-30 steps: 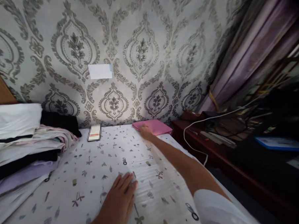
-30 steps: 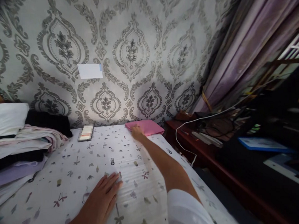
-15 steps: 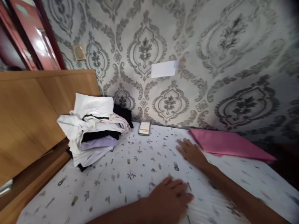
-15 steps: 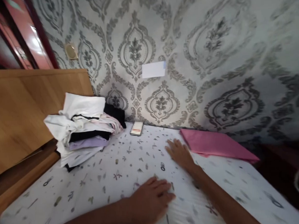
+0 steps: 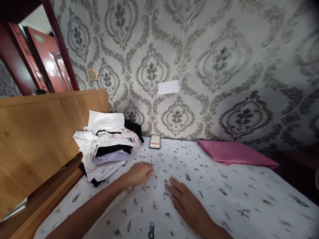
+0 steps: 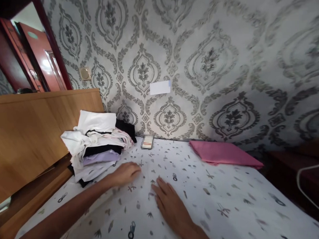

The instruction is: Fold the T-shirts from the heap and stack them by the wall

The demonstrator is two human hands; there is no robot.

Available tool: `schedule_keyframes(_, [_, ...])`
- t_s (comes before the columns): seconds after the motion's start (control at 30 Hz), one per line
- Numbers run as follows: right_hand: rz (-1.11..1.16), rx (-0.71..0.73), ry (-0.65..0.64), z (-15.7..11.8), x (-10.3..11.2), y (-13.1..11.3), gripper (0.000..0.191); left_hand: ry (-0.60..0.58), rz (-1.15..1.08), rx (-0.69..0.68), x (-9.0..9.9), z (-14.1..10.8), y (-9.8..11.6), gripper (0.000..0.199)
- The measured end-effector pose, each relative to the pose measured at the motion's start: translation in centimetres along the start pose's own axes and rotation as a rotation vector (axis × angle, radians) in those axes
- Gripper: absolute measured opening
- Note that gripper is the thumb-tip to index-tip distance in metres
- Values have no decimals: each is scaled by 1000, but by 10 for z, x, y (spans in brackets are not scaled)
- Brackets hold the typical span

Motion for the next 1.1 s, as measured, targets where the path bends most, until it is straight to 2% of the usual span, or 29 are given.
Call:
schedule_keyframes(0.1, [-30,7,20,-1,5,-9,42,102,124,102,37,23,-42,22])
schedule_keyframes(0.23, [-5,-15,21,2,10,-9,40,186,200,152,93,61,-90,25])
schedule_keyframes(0.3, [30,-16,24,1,12,-9,41,199,212,168,114,69,-110,26])
schedule_keyframes(0.37, [52,-16,18,1,12,-9,41,204,210,164,125,65,-124,27])
schedule_keyframes(0.47, [57,-23,1,1,9,-8,41,218,229,118,121,42,-128,29])
schedule_keyframes(0.6, [66,-31,2,2,8,-8,40,183,414,108,90,1,-124,24])
schedule_keyframes(0.67, [76,-35,-8,2,9,-9,40,175,493,133,81,-16,-127,23])
schedule_keyframes(0.8, [68,-33,-52,3,11,-11,41,231,527,126,88,-46,-139,34])
schedule_keyframes(0.9, [73,-40,-41,4,11,-10,40,290,541,76,93,-70,-139,36])
schedule_keyframes(1.0, [76,-34,-20,5,11,-11,40,177,542,-11,72,-88,-129,30])
schedule_keyframes(1.1, [65,-29,-25,6,12,-12,41,99,592,11,49,-95,-122,28])
Point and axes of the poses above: each hand's wrist, its own z-axis towards the middle knuckle, its own x-axis out of the back of the hand, y = z × x, the point moved 6 cm from there along z, towards the middle knuckle, and after that the axes turned 3 degrees about -z, right-handed, at the moved point
